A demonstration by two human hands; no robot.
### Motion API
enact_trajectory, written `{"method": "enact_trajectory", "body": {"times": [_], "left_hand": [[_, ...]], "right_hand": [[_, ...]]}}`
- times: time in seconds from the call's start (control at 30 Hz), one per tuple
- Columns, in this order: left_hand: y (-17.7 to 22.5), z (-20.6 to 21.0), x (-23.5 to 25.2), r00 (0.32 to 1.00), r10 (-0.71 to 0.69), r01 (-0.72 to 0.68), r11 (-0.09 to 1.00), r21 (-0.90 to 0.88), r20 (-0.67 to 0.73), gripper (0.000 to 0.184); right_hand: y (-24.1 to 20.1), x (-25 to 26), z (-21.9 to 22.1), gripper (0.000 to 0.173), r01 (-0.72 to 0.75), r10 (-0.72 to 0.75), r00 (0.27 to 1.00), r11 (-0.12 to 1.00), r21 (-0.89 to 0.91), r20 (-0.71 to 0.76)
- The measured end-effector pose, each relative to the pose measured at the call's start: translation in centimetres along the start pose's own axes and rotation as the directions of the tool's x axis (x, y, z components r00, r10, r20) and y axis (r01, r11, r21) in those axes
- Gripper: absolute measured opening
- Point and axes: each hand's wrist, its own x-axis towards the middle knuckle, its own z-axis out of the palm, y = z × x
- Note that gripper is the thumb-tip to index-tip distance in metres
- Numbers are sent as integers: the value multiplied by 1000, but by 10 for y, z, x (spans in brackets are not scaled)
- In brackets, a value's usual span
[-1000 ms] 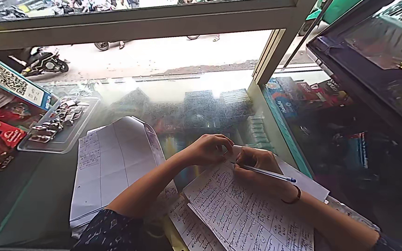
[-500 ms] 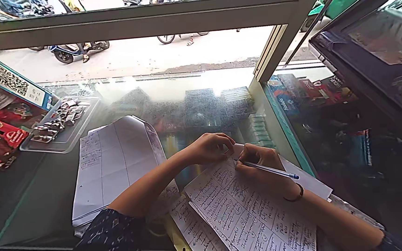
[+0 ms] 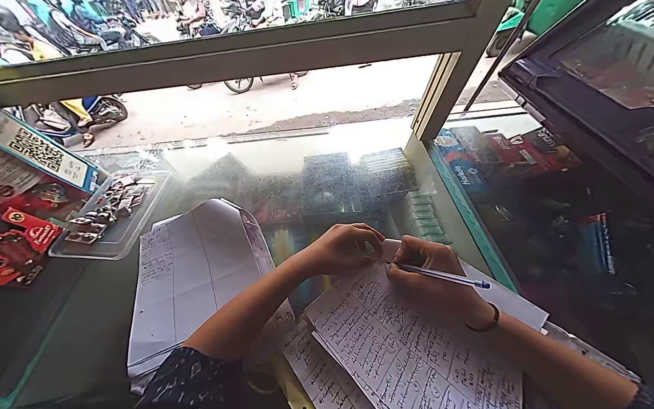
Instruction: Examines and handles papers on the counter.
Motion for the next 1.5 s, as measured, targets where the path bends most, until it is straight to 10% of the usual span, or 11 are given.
{"method": "enact_trajectory", "body": {"times": [0.5,0.7,0.97,1.5], "left_hand": [[3,-8,-1,994,36,-33,999,-25,104,38],[1,-7,0,994,57,-56,998,-12,98,36],[2,-6,0,995,43,-42,999,-12,91,42],[5,-7,0,993,96,-100,994,54,62,21]], "right_hand": [[1,-5,-7,9,114,-121,985,992,59,125],[10,6,-18,12,67,-69,997,995,-72,-34],[11,17,-26,15,-45,63,997,959,281,-53],[11,25,-12,11,109,-112,992,993,-53,-62]]}}
